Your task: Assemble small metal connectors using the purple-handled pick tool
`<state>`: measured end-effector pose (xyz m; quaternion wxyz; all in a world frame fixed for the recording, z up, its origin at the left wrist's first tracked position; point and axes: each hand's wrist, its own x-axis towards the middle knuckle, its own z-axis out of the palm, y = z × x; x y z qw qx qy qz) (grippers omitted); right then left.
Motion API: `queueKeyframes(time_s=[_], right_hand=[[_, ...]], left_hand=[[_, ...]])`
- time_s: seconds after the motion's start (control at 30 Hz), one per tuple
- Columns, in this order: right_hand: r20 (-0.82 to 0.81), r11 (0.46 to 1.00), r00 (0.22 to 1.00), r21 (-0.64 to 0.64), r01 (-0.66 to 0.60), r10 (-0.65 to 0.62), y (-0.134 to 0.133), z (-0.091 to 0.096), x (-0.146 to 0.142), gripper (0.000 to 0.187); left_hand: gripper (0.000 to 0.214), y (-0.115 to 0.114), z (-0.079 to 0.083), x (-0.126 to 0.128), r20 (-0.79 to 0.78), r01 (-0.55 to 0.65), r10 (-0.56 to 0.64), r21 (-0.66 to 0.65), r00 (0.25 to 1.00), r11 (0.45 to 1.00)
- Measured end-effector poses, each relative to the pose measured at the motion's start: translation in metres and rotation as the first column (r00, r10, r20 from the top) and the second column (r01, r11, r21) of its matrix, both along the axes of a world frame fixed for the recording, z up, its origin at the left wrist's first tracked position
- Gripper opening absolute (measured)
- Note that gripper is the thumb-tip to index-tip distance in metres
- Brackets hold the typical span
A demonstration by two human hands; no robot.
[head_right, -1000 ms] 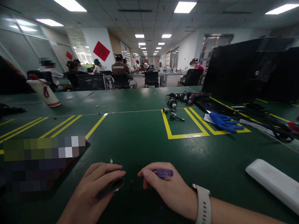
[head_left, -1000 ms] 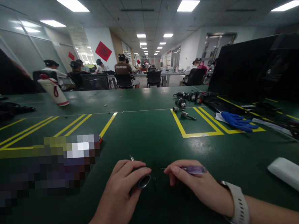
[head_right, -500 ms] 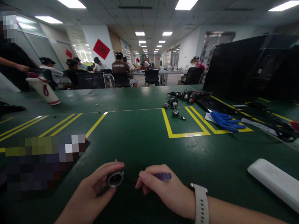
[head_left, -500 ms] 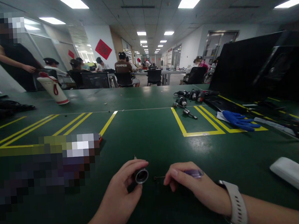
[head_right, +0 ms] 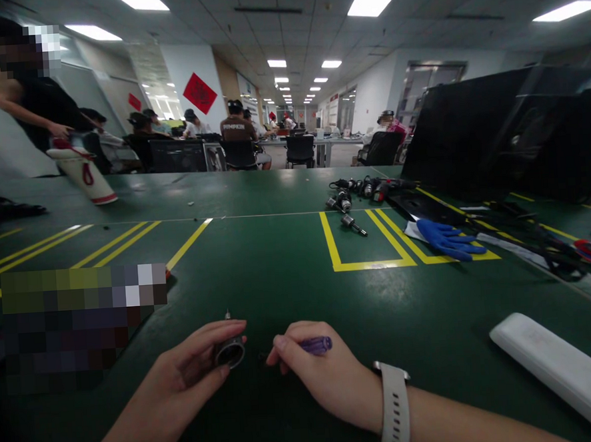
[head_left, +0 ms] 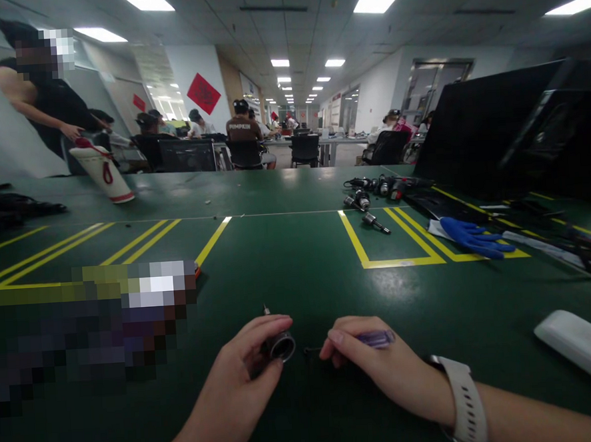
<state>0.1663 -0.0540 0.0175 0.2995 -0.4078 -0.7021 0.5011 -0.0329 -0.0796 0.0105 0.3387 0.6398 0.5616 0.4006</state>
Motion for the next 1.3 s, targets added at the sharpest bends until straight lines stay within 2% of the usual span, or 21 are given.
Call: queueKeyframes(time_s=[0.2,0.3,0.37,0.43,0.5,0.57,0.63,0.7,0.77,0.87,1.0,1.13,1.3], right_hand=[[0.245,0.996,0.968,0.085,0.041,-0.061,0.001,0.013,-0.003,0.036],[0.292,0.996,0.952,0.0,0.095,-0.09,0.006,0.016,-0.005,0.037],[0.22,0.988,0.97,-0.092,0.122,-0.099,0.009,0.013,-0.006,0.037],[0.053,0.975,0.991,-0.18,0.128,-0.12,0.011,0.006,-0.006,0.036],[-0.146,0.956,0.973,-0.26,0.134,-0.177,0.01,-0.002,-0.004,0.035],[-0.297,0.953,0.931,-0.274,0.127,-0.21,0.006,-0.006,-0.001,0.034],[-0.371,0.981,0.917,-0.173,0.091,-0.15,0.0,-0.004,0.003,0.034],[-0.331,0.999,0.943,0.027,0.031,-0.02,-0.008,0.002,0.004,0.033],[-0.21,0.969,0.973,0.246,-0.039,0.092,-0.016,0.009,0.003,0.029],[-0.09,0.877,0.988,0.475,-0.07,0.127,-0.025,0.013,-0.003,0.019],[-0.027,0.802,0.998,0.597,-0.023,0.049,-0.03,0.006,-0.009,0.017],[0.015,0.721,0.998,0.69,-0.056,0.063,-0.03,-0.002,-0.01,0.019],[0.081,0.648,0.996,0.758,-0.078,0.024,-0.033,-0.007,-0.014,0.02]], left_hand=[[0.04,0.0,-0.001,0.0,0.029,0.006,-0.005,-0.024,1.0,1.0],[0.041,0.0,-0.001,0.001,0.048,0.009,-0.008,-0.029,0.999,1.0],[0.039,0.0,0.0,0.001,0.072,0.004,0.0,-0.058,0.997,0.998],[0.037,-0.001,0.001,0.002,0.116,-0.005,0.017,-0.108,0.993,0.994],[0.035,-0.002,0.004,0.004,0.174,-0.024,0.052,-0.159,0.983,0.987],[0.034,-0.004,0.009,0.006,0.225,-0.056,0.103,-0.206,0.969,0.977],[0.034,-0.007,0.016,0.008,0.258,-0.088,0.158,-0.262,0.953,0.961],[0.033,-0.009,0.021,0.011,0.283,-0.114,0.198,-0.287,0.939,0.951],[0.033,-0.011,0.023,0.013,0.307,-0.123,0.212,-0.285,0.928,0.95],[0.035,-0.012,0.02,0.015,0.335,-0.109,0.197,-0.265,0.921,0.958],[0.036,-0.013,0.013,0.014,0.337,-0.102,0.173,-0.217,0.926,0.971],[0.034,-0.014,0.01,0.013,0.306,-0.11,0.151,-0.145,0.94,0.983],[0.03,-0.014,0.009,0.014,0.245,-0.115,0.132,-0.083,0.961,0.99]])
